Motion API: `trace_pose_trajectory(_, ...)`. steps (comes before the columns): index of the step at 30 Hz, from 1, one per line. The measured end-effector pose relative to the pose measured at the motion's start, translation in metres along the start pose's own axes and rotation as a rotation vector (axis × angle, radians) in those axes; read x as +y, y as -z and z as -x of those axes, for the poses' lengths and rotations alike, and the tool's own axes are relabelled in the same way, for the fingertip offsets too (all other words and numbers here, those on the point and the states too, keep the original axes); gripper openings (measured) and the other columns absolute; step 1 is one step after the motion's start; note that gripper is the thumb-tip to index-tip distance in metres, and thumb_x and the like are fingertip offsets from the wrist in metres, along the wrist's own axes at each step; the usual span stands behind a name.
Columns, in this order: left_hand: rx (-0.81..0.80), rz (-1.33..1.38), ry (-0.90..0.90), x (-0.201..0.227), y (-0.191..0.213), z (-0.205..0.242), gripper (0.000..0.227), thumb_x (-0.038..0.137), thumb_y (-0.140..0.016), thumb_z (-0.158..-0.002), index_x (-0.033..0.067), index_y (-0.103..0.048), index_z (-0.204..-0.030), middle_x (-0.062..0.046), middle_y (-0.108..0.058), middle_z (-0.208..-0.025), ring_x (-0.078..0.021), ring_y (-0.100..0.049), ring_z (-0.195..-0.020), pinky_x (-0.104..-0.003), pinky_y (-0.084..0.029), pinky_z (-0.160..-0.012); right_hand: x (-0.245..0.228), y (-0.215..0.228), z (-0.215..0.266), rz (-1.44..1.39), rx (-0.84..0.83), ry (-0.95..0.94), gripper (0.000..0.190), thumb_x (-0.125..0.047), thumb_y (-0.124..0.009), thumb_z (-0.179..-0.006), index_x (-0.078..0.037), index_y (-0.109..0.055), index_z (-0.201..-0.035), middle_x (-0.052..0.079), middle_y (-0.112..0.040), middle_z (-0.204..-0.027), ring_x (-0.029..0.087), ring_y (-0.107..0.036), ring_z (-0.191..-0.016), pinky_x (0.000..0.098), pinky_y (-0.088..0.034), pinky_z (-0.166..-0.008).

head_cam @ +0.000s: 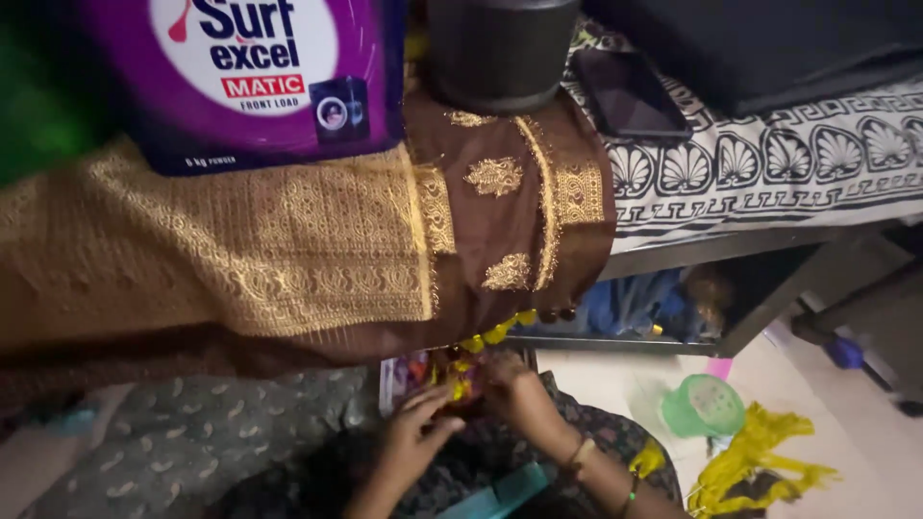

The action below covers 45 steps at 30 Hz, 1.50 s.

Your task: The recorder is sewing small yellow floral tassels or pom-poms onto the edge of a brown and gold sari fabric.

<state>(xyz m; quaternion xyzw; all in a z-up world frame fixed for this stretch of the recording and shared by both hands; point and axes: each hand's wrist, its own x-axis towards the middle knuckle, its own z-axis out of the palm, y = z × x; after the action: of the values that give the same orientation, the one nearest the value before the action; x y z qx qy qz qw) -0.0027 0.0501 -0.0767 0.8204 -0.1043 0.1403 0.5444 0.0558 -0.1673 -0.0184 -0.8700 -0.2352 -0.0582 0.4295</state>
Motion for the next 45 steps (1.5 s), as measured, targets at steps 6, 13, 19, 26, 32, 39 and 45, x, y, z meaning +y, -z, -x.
trace_pose_trajectory(6, -0.131, 0.093, -0.196, 0.034, -0.015, -0.004, 0.044, 0.023, -0.075, -0.091, -0.0032, -0.059, -0.122, -0.021, -0.063, -0.120, -0.0374, -0.061, -0.114, -0.044, -0.049, -0.094, -0.070, 0.019, 0.032, -0.058, 0.170, 0.203, 0.020, -0.010, -0.084, -0.076, -0.002, -0.067, -0.083, 0.011, -0.062, -0.092, 0.029, -0.062, -0.091, 0.0361, -0.050, -0.080)
trace_pose_trajectory(13, -0.463, -0.045, -0.457, 0.037, -0.012, 0.003, 0.016, 0.013, -0.067, -0.090, 0.0014, -0.057, -0.085, -0.020, -0.060, -0.097, -0.0409, -0.058, -0.096, -0.050, -0.047, -0.084, -0.080, 0.041, 0.090, -0.651, 0.493, -0.247, 0.010, -0.012, -0.054, -0.102, -0.004, -0.050, -0.106, 0.014, -0.067, -0.090, 0.022, -0.068, -0.074, 0.0287, -0.056, -0.061)
trace_pose_trajectory(19, -0.323, -0.318, -0.392, 0.026, 0.017, -0.009, 0.009, 0.011, -0.069, -0.087, 0.0052, -0.063, -0.088, -0.016, -0.064, -0.098, -0.0388, -0.060, -0.100, -0.049, -0.048, -0.091, -0.091, 0.079, 0.077, -0.829, 0.544, -0.061, 0.014, -0.014, -0.051, -0.106, -0.007, -0.042, -0.114, 0.016, -0.067, -0.082, 0.026, -0.076, -0.070, 0.0361, -0.067, -0.058)
trace_pose_trajectory(26, 0.186, 0.761, 0.180, 0.098, 0.031, -0.043, 0.035, 0.015, -0.077, -0.085, 0.0081, -0.066, -0.117, -0.002, -0.069, -0.118, -0.0113, -0.066, -0.110, -0.026, -0.053, -0.095, -0.056, 0.094, 0.067, -0.412, 0.206, -0.208, 0.042, -0.006, -0.067, -0.089, -0.005, -0.065, -0.131, 0.011, -0.077, -0.092, 0.015, -0.075, -0.080, 0.0280, -0.062, -0.071)
trace_pose_trajectory(32, 0.140, 0.720, 0.206, 0.145, 0.032, -0.053, 0.020, 0.012, -0.081, -0.087, -0.0013, -0.075, -0.101, -0.002, -0.075, -0.097, -0.0099, -0.068, -0.086, -0.029, -0.056, -0.079, -0.046, 0.080, 0.073, -0.156, 0.162, 0.006, 0.021, -0.007, -0.066, -0.097, -0.007, -0.075, -0.116, 0.007, -0.079, -0.100, 0.014, -0.073, -0.093, 0.0285, -0.057, -0.083)
trace_pose_trajectory(39, 0.115, 0.829, 0.349, 0.174, 0.036, -0.041, 0.018, 0.010, -0.082, -0.085, -0.0011, -0.076, -0.097, -0.003, -0.076, -0.091, -0.0103, -0.068, -0.078, -0.029, -0.055, -0.072, -0.080, 0.069, 0.020, -1.028, 0.067, -0.355, 0.032, -0.026, -0.063, -0.094, -0.005, -0.071, -0.116, 0.003, -0.078, -0.105, 0.010, -0.072, -0.097, 0.0243, -0.057, -0.085)
trace_pose_trajectory(45, 0.330, 0.630, 0.295, 0.178, 0.026, -0.041, 0.018, 0.010, -0.082, -0.083, -0.0010, -0.076, -0.096, -0.005, -0.078, -0.090, -0.0094, -0.071, -0.074, -0.027, -0.056, -0.066, -0.103, 0.057, -0.008, -1.141, -0.052, -0.440, 0.020, -0.021, -0.071, -0.091, -0.002, -0.069, -0.086, 0.006, -0.074, -0.080, 0.013, -0.068, -0.066, 0.0287, -0.055, -0.062)
